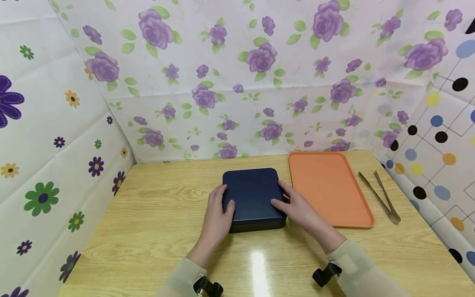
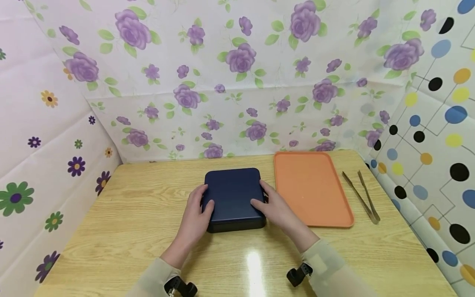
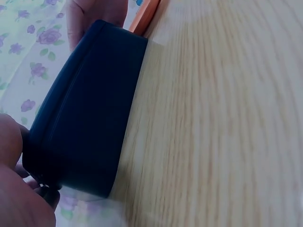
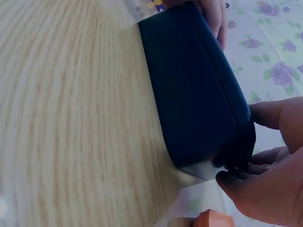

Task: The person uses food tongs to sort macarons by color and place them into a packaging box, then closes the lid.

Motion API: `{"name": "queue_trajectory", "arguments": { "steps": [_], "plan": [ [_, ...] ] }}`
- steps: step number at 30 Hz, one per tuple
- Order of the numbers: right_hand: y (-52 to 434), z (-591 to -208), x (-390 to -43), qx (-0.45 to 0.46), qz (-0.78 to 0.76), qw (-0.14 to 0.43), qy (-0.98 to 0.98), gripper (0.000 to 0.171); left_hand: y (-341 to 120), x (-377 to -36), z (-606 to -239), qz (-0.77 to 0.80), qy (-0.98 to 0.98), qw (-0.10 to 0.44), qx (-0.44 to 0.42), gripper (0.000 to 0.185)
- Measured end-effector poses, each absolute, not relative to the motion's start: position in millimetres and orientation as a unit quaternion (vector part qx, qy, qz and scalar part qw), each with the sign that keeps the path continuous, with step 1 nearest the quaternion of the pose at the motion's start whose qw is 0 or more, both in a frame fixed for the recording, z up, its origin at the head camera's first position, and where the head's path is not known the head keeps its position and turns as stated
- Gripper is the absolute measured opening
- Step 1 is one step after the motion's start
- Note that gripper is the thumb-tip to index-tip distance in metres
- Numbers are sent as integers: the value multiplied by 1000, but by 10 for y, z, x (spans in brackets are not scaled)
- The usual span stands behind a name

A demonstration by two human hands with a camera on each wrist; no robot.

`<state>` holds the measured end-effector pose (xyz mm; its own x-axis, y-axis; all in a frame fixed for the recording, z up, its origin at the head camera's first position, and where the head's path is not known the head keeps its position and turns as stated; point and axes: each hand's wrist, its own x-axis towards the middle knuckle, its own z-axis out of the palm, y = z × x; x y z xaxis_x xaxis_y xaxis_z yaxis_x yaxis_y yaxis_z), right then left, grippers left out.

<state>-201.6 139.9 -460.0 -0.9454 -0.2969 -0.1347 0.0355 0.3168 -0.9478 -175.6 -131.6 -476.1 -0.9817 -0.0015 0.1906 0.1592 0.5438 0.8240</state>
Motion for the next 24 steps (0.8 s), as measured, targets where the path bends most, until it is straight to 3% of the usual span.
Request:
{"name": "queue_trajectory", "arguments": {
  "steps": [11,24],
  "plan": [
    [1486,-4699,-2011,-133,-516,130,836,108,-1360,-1765,-4813,-425,-901,57,-57,60],
    [1483,-4666,-1980,-140,-500,135,844,111,-1307,-1772,-4860,-441,-894,64,-46,56]
  ]
}}
